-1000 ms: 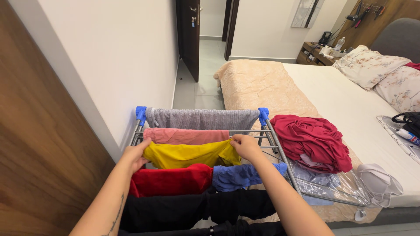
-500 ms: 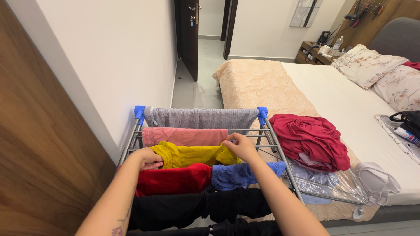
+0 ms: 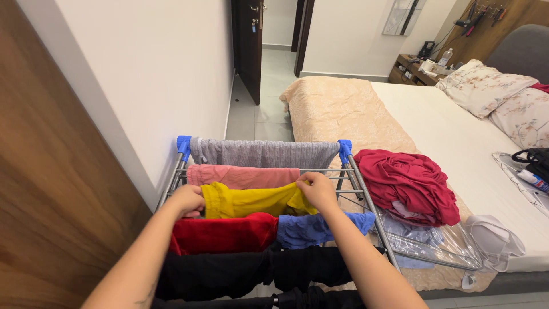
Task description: Hanging various items of clothing from a laundry basket onto a drying rack using both direct hanging and hangers.
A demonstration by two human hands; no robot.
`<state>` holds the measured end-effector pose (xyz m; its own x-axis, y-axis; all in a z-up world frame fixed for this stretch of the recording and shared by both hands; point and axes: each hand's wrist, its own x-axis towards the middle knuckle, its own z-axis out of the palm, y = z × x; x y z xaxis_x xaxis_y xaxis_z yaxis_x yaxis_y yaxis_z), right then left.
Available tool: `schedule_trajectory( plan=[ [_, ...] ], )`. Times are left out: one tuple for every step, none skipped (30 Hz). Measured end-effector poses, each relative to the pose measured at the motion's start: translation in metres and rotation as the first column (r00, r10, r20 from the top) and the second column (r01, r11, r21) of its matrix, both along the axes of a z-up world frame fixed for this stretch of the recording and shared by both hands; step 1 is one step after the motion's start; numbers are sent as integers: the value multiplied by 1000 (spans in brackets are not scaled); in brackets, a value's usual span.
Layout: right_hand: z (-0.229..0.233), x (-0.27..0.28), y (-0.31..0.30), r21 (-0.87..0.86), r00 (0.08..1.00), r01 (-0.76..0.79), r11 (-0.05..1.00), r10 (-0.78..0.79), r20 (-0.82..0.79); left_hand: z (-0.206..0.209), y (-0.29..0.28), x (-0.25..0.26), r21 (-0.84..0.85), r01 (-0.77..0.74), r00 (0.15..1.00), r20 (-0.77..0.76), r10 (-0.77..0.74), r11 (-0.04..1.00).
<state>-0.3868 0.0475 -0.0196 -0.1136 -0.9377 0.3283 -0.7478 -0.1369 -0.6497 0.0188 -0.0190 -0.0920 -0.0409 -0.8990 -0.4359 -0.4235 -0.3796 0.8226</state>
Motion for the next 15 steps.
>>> schedule_trajectory(
  plan=[
    [2, -4, -3, -4, 1000, -1, 1000, 1, -1, 18, 2, 9, -4, -1, 1000, -1, 1, 1000],
    [3, -9, -5, 7, 997, 19, 1000, -20, 81, 34, 5, 19, 24, -42, 998, -40, 43, 999],
    [4, -13, -7, 20, 986, 39, 999, -42, 161, 50, 9, 28, 53, -82, 993, -77, 86, 995],
    [-1, -15, -10, 20, 986, 37, 999, -40, 161, 58, 9, 35, 53, -84, 993, -78, 88, 995],
    [-6, -16, -13, 30, 957, 3, 1000, -11, 289, 65, 10, 42, 52, -99, 986, -129, 105, 994],
    [-11, -18, -16, 37, 911, -33, 999, 15, 413, 72, 11, 48, 52, -116, 976, -180, 123, 992],
    [-19, -17, -16, 38, 911, -35, 999, 17, 412, 57, 7, 47, 53, -118, 975, -181, 126, 992],
    [-26, -16, -17, 65, 925, -48, 997, 20, 379, 43, 2, 45, 11, -209, 959, -194, 207, 978],
    [-33, -15, -18, 92, 938, -59, 994, 24, 345, 28, -3, 43, -28, -298, 935, -209, 286, 954],
    [-32, -8, -14, 87, 938, -59, 995, 25, 345, 39, 7, 28, -33, -298, 935, -211, 284, 954],
    [-32, -1, -9, 140, 966, -74, 987, 36, 256, 49, 18, 13, -29, -273, 960, -65, 271, 962],
    [-32, 5, -2, 198, 985, -80, 977, 48, 165, 57, 29, -2, -18, -248, 965, 81, 249, 969],
    [-32, 4, -3, 196, 985, -78, 977, 45, 164, 3, 7, 13, -19, -245, 966, 80, 246, 969],
    [-33, 5, -3, 180, 990, -79, 980, 56, 130, -44, -15, 25, -142, -105, 984, 127, 123, 984],
    [-34, 6, -4, 164, 993, -82, 983, 67, 96, -86, -43, 31, -258, 41, 982, 189, 9, 965]
  ],
)
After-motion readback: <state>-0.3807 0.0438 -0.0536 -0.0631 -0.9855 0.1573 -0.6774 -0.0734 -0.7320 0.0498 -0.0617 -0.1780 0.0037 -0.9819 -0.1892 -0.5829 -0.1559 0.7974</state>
